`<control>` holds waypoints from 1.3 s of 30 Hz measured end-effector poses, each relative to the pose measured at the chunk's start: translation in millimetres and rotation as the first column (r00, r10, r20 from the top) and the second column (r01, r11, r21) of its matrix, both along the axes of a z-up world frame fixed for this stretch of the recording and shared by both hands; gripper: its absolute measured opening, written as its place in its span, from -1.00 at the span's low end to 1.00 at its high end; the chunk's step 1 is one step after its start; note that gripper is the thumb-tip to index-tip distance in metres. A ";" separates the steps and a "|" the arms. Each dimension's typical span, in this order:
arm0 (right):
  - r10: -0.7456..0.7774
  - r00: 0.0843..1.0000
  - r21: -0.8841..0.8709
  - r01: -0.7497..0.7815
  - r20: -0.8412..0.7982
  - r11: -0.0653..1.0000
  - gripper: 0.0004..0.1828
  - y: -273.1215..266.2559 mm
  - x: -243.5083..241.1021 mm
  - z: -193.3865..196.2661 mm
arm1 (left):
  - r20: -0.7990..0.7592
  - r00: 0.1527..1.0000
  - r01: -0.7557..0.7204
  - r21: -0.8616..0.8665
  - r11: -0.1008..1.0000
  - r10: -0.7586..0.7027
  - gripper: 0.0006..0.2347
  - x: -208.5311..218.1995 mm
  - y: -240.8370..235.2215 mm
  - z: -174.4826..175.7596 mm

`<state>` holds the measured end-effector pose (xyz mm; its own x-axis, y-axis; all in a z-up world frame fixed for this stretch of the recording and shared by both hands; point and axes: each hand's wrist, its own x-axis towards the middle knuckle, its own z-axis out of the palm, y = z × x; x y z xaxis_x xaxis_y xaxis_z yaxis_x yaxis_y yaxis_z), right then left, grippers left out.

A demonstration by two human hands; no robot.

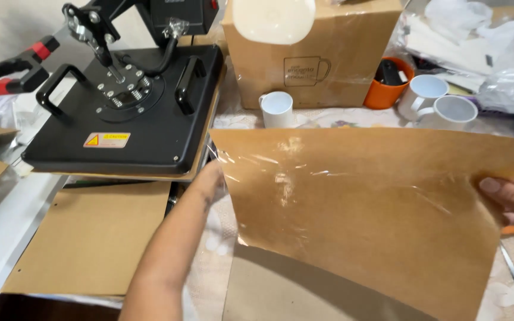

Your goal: The person applies clear packing tape to a sheet of brown paper placed on a cardboard surface. They use a utility knife to cut the tape and smooth it down, then use scissors to trim the excess tape from the edges of the paper.

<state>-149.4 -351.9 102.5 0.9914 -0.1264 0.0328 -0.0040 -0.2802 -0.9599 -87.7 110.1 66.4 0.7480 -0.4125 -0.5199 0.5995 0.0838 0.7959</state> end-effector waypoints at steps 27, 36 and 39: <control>0.026 0.955 -0.565 0.152 0.295 0.811 -0.37 -14.2 -98.7 -113.3 | 0.653 0.548 -0.583 -0.150 0.799 0.522 -0.84 -98.1 -92.7 -8.7; -0.222 0.913 -0.925 -0.286 -0.343 0.250 -0.48 -56.6 -93.0 -152.5 | 0.490 0.607 -0.591 -0.249 0.768 0.626 -0.67 -75.3 -54.6 9.0; -0.223 0.880 -0.898 -0.365 -0.419 0.244 -0.36 -44.2 -90.0 -133.8 | 0.549 0.566 -0.607 -0.228 0.761 0.615 -0.74 -73.3 -46.3 11.1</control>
